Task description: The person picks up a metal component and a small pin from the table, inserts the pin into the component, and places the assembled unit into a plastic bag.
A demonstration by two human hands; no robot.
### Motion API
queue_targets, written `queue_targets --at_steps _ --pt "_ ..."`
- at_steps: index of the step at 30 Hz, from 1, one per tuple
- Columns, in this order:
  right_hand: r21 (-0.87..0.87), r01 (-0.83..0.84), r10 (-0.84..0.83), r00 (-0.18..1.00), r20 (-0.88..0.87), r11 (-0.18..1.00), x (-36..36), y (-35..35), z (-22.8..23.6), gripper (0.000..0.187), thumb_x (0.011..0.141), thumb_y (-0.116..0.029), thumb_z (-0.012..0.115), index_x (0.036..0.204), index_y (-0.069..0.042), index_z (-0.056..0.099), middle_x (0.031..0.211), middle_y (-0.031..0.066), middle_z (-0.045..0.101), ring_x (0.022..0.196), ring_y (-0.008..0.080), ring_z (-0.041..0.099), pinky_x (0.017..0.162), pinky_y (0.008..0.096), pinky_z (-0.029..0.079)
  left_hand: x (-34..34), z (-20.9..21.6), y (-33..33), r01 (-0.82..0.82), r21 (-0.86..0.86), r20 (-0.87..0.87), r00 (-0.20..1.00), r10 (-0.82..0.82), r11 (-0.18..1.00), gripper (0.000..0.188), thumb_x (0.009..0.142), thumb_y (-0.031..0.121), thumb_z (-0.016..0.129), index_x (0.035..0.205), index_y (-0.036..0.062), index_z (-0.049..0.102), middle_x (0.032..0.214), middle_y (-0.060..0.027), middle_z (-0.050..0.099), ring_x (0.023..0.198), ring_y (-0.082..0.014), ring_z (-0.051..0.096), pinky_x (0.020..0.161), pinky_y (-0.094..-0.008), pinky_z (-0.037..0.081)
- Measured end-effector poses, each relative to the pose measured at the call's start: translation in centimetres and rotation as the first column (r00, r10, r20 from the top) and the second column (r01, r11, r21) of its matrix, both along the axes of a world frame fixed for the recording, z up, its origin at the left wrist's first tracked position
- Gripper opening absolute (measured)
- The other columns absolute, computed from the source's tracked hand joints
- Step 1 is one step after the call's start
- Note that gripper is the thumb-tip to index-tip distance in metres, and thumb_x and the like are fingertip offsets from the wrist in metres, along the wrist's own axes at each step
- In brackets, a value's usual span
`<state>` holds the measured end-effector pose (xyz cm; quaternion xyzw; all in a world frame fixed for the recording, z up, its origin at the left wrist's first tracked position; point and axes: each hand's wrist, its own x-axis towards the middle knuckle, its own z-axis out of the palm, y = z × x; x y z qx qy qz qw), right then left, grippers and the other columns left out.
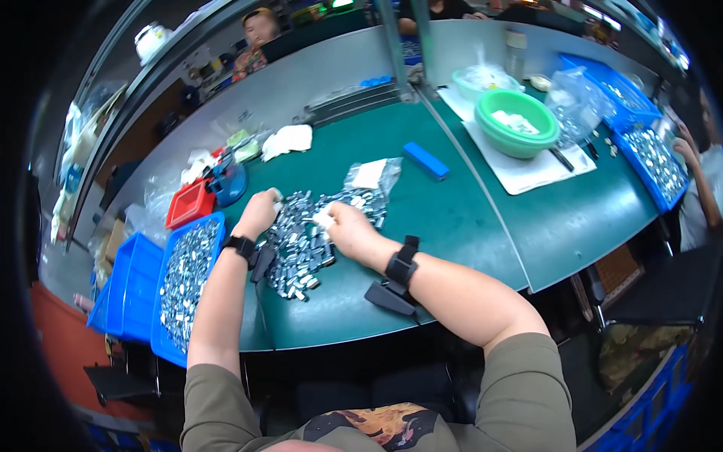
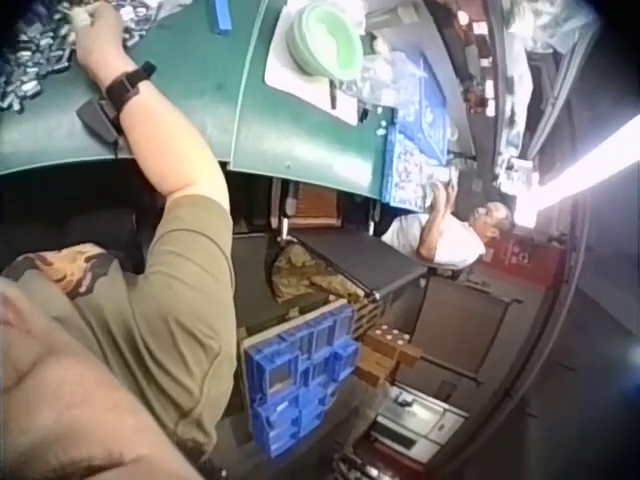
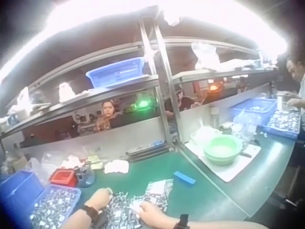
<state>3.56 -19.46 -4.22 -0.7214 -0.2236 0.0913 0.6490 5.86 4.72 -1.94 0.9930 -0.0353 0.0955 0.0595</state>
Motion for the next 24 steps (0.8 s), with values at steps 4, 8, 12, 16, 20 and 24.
queue_targets --at_steps 4,8,12,16,20,24 --pt "-0.005 -0.045 0.045 0.999 0.018 0.999 0.0 0.5 0.5 0.019 0.084 -0.019 0.053 0.084 -0.001 0.054 0.068 0.0030 0.054 0.060 0.0091 0.049 0.055 0.0257 0.042 -1.3 0.2 0.4 -0.236 -0.420 0.070 0.954 0.290 0.876 0.015 0.078 0.012 0.054 0.088 0.0008 0.055 0.080 -0.0148 0.059 0.072 -0.0272 0.057 0.064 -0.0368 0.044" --pt "0.015 -0.020 0.019 0.998 0.060 1.000 0.5 -0.4 0.3 0.019 0.084 -0.019 0.053 0.083 0.000 0.054 0.067 0.0038 0.054 0.060 0.0091 0.050 0.054 0.0258 0.043 -5.0 2.6 -6.0 -0.020 -0.903 0.041 0.990 0.134 0.428 0.015 0.085 0.016 0.048 0.096 0.0044 0.050 0.072 -0.0024 0.051 0.056 -0.0101 0.044 0.050 -0.0229 0.035" --pt "0.069 -0.011 0.003 0.995 0.104 0.998 0.3 -0.3 0.6 0.017 0.085 -0.017 0.051 0.085 0.000 0.054 0.068 0.0035 0.055 0.060 0.0087 0.050 0.053 0.0247 0.042 -6.8 1.7 -9.3 -0.026 -0.998 -0.029 0.997 -0.073 0.053 0.015 0.088 0.015 0.043 0.100 0.0060 0.048 0.070 0.0000 0.047 0.053 -0.0058 0.037 0.046 -0.0189 0.029" --pt "0.168 -0.004 -0.006 0.998 0.059 0.986 -0.2 0.1 0.5 0.016 0.082 -0.015 0.053 0.080 0.001 0.054 0.068 0.0109 0.057 0.058 0.0176 0.054 0.054 0.0302 0.043 -7.6 0.7 -10.1 -0.093 -0.991 -0.074 0.981 -0.181 -0.097 0.015 0.089 0.015 0.042 0.101 0.0059 0.047 0.071 -0.0005 0.047 0.052 -0.0060 0.036 0.046 -0.0189 0.029" --pt "0.095 -0.056 0.053 0.998 0.031 0.994 -0.4 -0.6 1.5 0.013 0.085 -0.012 0.049 0.086 0.000 0.052 0.070 0.0031 0.055 0.059 0.0075 0.050 0.053 0.0228 0.042 -7.6 1.1 -9.8 -0.091 -0.980 -0.056 0.981 -0.188 -0.179 0.016 0.089 0.015 0.041 0.101 0.0058 0.047 0.072 -0.0008 0.047 0.053 -0.0065 0.037 0.048 -0.0190 0.030" --pt "0.093 -0.027 0.018 0.995 0.099 0.995 -0.3 -0.5 1.1 0.013 0.086 -0.013 0.050 0.084 0.000 0.051 0.069 0.0029 0.054 0.059 0.0073 0.051 0.052 0.0230 0.043 -7.8 1.1 -10.1 -0.098 -0.974 -0.047 0.969 -0.242 -0.205 0.017 0.090 0.016 0.041 0.102 0.0055 0.046 0.073 -0.0008 0.047 0.055 -0.0066 0.038 0.049 -0.0192 0.031"
